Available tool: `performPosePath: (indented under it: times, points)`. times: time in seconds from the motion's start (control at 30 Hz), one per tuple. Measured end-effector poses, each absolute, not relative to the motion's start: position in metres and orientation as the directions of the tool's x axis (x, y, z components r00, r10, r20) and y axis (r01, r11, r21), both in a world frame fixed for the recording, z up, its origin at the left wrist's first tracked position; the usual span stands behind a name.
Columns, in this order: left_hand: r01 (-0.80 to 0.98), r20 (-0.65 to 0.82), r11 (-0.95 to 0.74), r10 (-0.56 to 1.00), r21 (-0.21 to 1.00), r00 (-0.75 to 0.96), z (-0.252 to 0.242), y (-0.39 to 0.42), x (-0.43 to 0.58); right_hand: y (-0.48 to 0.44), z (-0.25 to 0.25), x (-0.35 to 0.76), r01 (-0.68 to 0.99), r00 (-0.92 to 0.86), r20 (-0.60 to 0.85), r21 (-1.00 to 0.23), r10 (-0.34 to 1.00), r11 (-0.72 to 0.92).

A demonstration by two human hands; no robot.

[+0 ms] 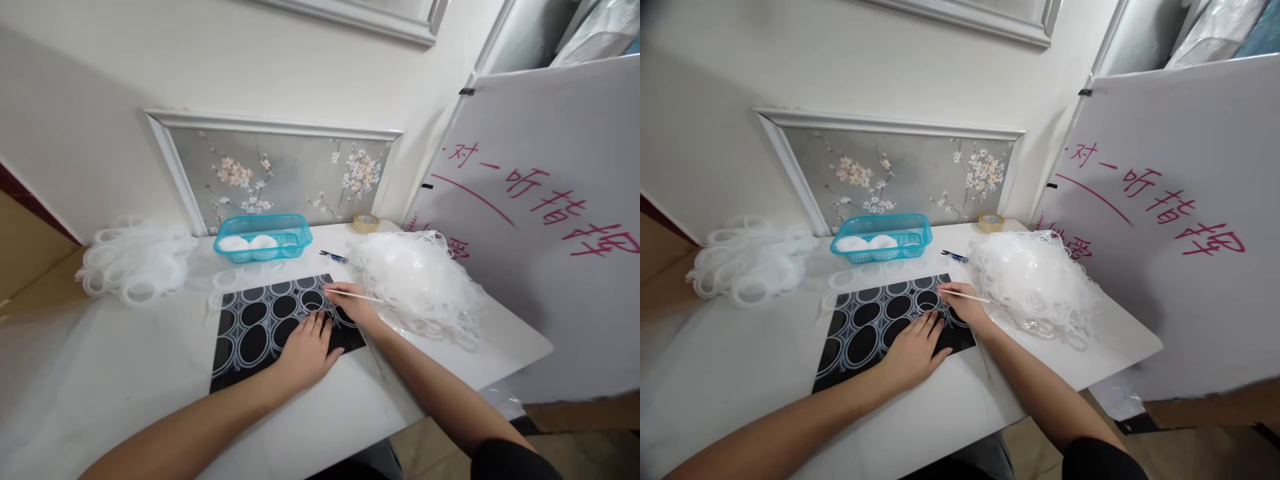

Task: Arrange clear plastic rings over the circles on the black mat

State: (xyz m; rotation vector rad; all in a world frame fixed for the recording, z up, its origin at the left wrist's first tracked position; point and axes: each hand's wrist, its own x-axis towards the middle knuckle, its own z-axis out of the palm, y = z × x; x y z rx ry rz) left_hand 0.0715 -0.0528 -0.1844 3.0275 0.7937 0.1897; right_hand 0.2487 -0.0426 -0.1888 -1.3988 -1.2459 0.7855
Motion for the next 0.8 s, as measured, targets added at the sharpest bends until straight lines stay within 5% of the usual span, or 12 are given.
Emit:
performPosePath:
  times: [0.33,0.67,0.8]
  points:
    - [0.478,0.096,-0.878,0.478,0.028,0.873,-0.1857,-0.0557,0.0728,-0.0456,-0.1988,0.2476,0.484,0.086,0.179,-0.867,0.98,0.116]
    - [0.465,0.144,-0.884,0.466,0.039,0.873,-0.1894,-0.0545,0.0736,-0.0467,-0.1946,0.2454,0.541,0.031,0.164,-0.832,0.986,0.122]
    - [0.47,0.157,-0.879,0.477,0.079,0.865,-0.189,-0.054,0.0744,-0.0482,-0.1916,0.2438,0.557,-0.022,0.261,-0.798,0.965,0.229]
